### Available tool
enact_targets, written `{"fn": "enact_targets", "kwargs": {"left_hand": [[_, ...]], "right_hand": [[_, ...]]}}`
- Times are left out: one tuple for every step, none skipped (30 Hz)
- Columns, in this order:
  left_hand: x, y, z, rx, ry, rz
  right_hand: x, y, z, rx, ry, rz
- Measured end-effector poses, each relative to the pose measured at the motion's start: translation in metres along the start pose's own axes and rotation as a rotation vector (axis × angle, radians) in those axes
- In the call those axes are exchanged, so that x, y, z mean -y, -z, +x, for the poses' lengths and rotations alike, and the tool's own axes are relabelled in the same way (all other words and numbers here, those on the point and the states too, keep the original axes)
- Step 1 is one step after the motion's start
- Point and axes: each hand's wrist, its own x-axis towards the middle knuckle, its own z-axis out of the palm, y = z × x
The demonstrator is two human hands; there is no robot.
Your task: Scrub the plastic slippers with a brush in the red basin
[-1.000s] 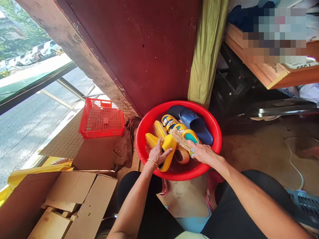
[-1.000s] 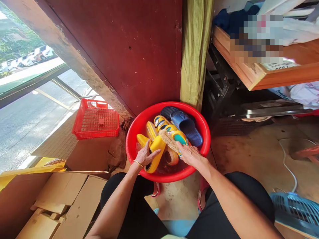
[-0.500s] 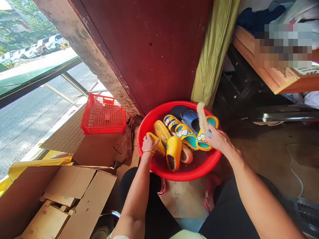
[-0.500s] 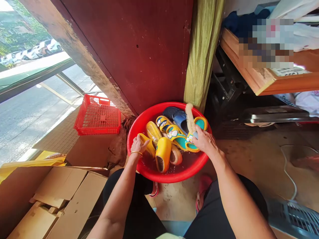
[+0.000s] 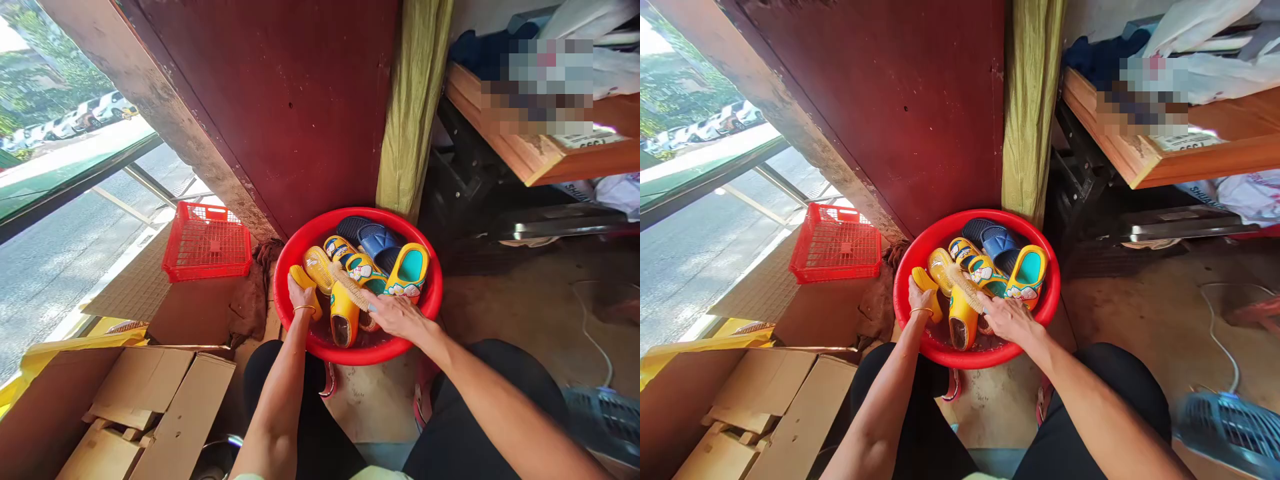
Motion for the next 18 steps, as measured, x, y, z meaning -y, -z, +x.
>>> {"fn": "enact_targets", "kwargs": {"left_hand": [[-0.005,0.003,-0.002,-0.041,-0.033,0.010],[-0.011,0.005,-0.003,-0.081,-0.078,0.026],[-0.017,0.007,-0.005,-0.107,-0.127,0.033],[-0.023,0.008,-0.008,-0.117,-0.173,0.039],[-0.030,0.008,-0.010,-0.117,-0.210,0.043],[-0.036,0.008,-0.012,-0.108,-0.241,0.043],[-0.043,0.008,-0.015,-0.094,-0.266,0.034],[-0.049,0.008,-0.017,-0.076,-0.284,0.014],[-0.055,0.009,-0.020,-0.054,-0.294,-0.018],[-0.060,0.010,-0.022,-0.029,-0.289,-0.064],[-0.065,0.012,-0.024,0.005,-0.269,-0.125],[-0.070,0.015,-0.025,0.043,-0.235,-0.204],[-0.074,0.018,-0.025,0.080,-0.192,-0.301],[-0.078,0.022,-0.025,0.111,-0.146,-0.407],[-0.081,0.026,-0.024,0.134,-0.105,-0.512],[-0.083,0.030,-0.024,0.150,-0.075,-0.602],[-0.084,0.033,-0.023,0.168,-0.065,-0.668],[-0.084,0.036,-0.023,0.195,-0.077,-0.706]], "right_hand": [[0.006,-0.007,0.000,0.030,0.001,-0.011],[0.010,-0.013,0.001,0.047,0.000,-0.020],[0.014,-0.019,0.004,0.057,-0.002,-0.024],[0.018,-0.024,0.007,0.061,-0.001,-0.020],[0.020,-0.027,0.011,0.062,-0.001,-0.006],[0.022,-0.030,0.016,0.062,-0.005,0.016],[0.023,-0.031,0.021,0.063,-0.015,0.047],[0.022,-0.031,0.025,0.062,-0.037,0.087],[0.021,-0.030,0.030,0.057,-0.071,0.132],[0.018,-0.028,0.034,0.038,-0.114,0.179],[0.015,-0.025,0.036,0.000,-0.158,0.223],[0.011,-0.022,0.038,-0.056,-0.187,0.259],[0.008,-0.019,0.039,-0.122,-0.193,0.284],[0.006,-0.017,0.038,-0.187,-0.179,0.292],[0.006,-0.014,0.036,-0.239,-0.151,0.282],[0.007,-0.013,0.034,-0.269,-0.119,0.253],[0.011,-0.012,0.031,-0.276,-0.084,0.208],[0.016,-0.011,0.029,-0.269,-0.046,0.153]]}}
